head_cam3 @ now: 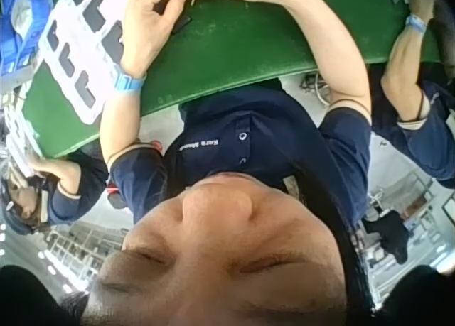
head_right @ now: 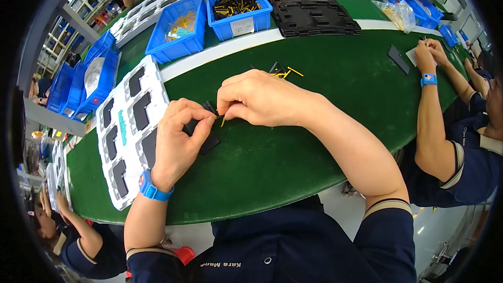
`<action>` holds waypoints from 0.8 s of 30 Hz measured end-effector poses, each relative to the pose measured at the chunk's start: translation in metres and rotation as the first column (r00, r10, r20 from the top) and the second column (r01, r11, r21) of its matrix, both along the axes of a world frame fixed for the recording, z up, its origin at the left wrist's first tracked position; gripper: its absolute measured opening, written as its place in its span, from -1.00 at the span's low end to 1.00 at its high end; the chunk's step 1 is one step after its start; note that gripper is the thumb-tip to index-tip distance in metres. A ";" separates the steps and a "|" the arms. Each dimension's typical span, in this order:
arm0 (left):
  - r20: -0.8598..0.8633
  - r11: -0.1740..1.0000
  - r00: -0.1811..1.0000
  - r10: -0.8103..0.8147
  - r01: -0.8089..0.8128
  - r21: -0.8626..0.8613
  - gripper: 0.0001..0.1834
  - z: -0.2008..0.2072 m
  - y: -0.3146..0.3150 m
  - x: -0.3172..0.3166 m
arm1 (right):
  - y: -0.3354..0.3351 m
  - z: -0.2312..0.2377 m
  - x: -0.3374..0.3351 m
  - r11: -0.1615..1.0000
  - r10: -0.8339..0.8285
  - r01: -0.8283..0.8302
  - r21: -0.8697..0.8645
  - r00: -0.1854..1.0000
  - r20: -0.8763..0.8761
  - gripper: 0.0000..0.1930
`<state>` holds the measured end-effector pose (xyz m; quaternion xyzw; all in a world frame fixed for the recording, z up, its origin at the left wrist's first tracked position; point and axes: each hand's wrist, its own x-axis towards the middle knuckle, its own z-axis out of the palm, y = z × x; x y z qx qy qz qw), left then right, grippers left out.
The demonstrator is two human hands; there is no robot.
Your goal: Assembling small plastic housings with metal pins at a factory assembly line station.
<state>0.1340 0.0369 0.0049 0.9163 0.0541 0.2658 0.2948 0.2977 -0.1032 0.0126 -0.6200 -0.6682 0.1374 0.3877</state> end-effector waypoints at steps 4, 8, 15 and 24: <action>0.014 1.000 1.000 -0.006 0.006 0.014 -0.95 0.000 0.000 0.000 | 0.000 0.006 -0.001 1.000 0.015 -0.012 0.014 0.979 -0.205 -0.94; 0.001 0.997 1.000 -0.011 0.011 0.077 -0.94 -0.001 -0.001 -0.001 | -0.004 0.004 0.029 0.970 -0.187 0.224 0.096 0.937 -0.296 -0.92; -0.010 0.993 0.998 -0.060 0.060 0.103 -0.94 -0.007 -0.004 -0.001 | -0.035 0.011 0.066 0.741 0.085 -0.434 -0.512 0.817 -0.570 -0.92; 0.017 0.977 0.994 -0.109 0.104 0.187 -0.90 -0.009 -0.013 0.000 | -0.033 0.005 0.081 0.947 -0.056 -0.127 -0.296 0.839 -0.541 -0.92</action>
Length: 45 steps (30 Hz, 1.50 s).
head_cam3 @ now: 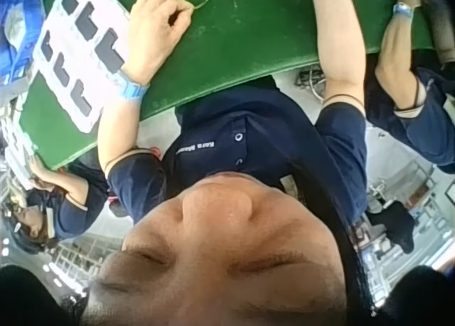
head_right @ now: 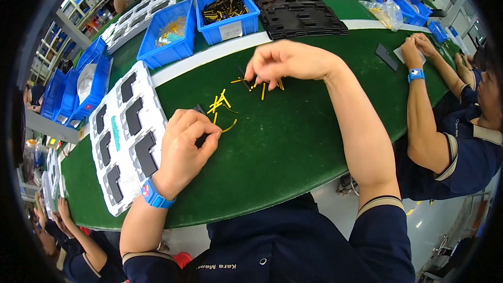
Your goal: Assembling small plastic housings with metal pins at a factory assembly line station.
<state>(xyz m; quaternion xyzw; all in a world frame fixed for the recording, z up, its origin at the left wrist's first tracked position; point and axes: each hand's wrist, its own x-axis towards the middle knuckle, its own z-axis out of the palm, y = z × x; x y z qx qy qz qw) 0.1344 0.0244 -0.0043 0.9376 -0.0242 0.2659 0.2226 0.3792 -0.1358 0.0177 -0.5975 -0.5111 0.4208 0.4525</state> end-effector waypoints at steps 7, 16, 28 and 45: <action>0.008 0.997 0.999 -0.037 0.036 0.073 -0.90 -0.004 -0.006 0.001 | 0.025 -0.037 0.000 0.827 -0.558 0.441 0.348 0.718 0.417 -0.93; -0.007 0.998 1.000 -0.017 0.017 0.060 -0.90 -0.001 -0.005 0.001 | 0.032 -0.034 -0.010 0.844 -0.533 0.346 0.411 0.450 0.716 -0.90; 0.006 0.999 1.000 -0.020 0.020 0.043 -0.90 0.000 -0.003 0.001 | 0.017 -0.009 -0.014 0.979 -0.180 0.178 0.098 0.535 0.825 -0.94; -0.141 0.938 0.988 0.061 -0.105 -0.330 -0.84 0.007 -0.002 0.001 | 0.023 0.003 -0.064 1.000 -0.002 -0.005 0.023 0.957 0.291 -0.87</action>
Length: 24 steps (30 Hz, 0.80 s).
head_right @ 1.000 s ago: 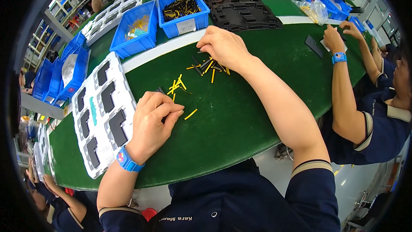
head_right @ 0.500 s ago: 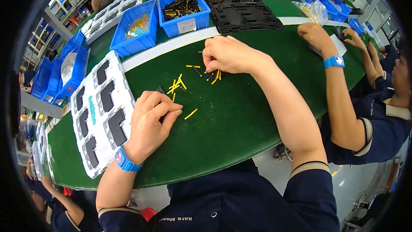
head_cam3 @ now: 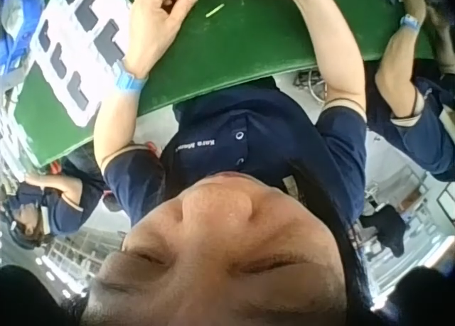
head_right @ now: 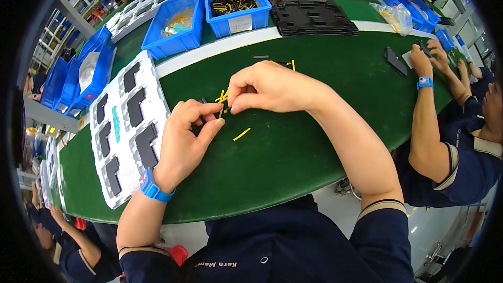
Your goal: Assembling small plastic housings with metal pins at a factory assembly line station.
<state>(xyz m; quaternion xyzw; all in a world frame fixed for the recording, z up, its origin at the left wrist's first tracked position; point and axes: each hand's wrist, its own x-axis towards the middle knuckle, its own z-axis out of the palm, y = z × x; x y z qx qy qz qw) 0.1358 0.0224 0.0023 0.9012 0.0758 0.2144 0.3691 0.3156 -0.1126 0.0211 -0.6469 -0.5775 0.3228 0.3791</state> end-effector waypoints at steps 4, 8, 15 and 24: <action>0.018 1.000 1.000 -0.024 0.024 0.009 -0.92 -0.001 0.002 0.000 | 0.002 0.001 -0.008 1.000 -0.002 0.003 0.017 0.999 -0.034 -0.87; 0.024 0.999 0.999 -0.029 0.029 0.018 -0.96 -0.002 0.003 0.000 | 0.002 -0.001 -0.008 0.998 0.010 -0.009 0.063 1.000 -0.009 -0.88; 0.034 0.999 0.999 0.025 -0.026 0.033 -0.94 -0.004 0.007 -0.001 | 0.008 -0.007 0.000 0.956 -0.162 0.211 0.204 0.958 -0.235 -0.93; 0.087 0.916 0.995 -0.041 0.003 0.402 -0.95 -0.007 0.003 0.001 | 0.002 -0.031 0.050 0.883 -0.463 0.329 0.333 0.719 0.518 -0.91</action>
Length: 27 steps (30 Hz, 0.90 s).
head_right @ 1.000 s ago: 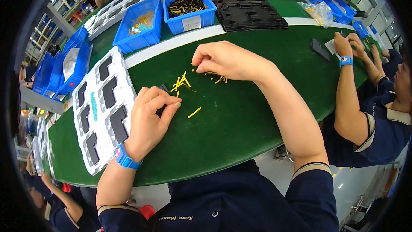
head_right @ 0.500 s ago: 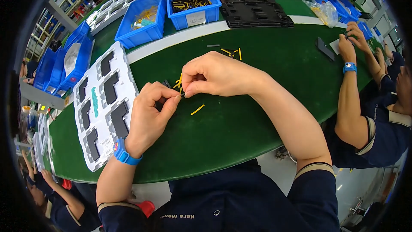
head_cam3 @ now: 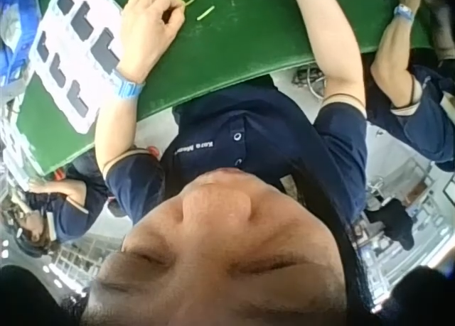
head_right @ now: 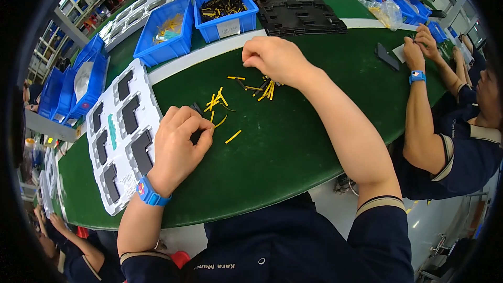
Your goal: Assembling small plastic housings with metal pins at a factory assembly line station.
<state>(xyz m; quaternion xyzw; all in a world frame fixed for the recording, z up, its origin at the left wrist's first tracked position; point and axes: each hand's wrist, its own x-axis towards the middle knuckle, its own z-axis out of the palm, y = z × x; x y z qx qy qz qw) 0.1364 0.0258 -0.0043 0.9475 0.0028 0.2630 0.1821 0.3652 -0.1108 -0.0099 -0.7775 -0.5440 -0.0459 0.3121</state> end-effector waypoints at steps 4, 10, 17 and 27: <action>0.005 1.000 1.000 -0.009 0.009 0.011 -0.95 -0.001 0.000 -0.001 | 0.007 -0.007 -0.003 0.999 -0.028 0.024 0.030 0.991 0.135 -0.91; -0.011 1.000 1.000 -0.018 0.018 0.020 -0.94 -0.002 0.001 -0.002 | 0.005 0.007 -0.021 0.985 -0.006 -0.014 -0.171 0.993 -0.115 -0.89; 0.004 1.000 1.000 0.004 -0.004 -0.006 -0.93 0.001 0.003 0.000 | -0.004 0.007 -0.019 0.976 0.136 -0.137 -0.170 0.991 -0.016 -0.94; 0.036 0.999 0.998 0.041 -0.040 -0.030 -0.94 -0.001 0.005 0.000 | -0.001 0.023 -0.036 0.955 0.276 -0.176 0.240 0.827 -0.489 -0.77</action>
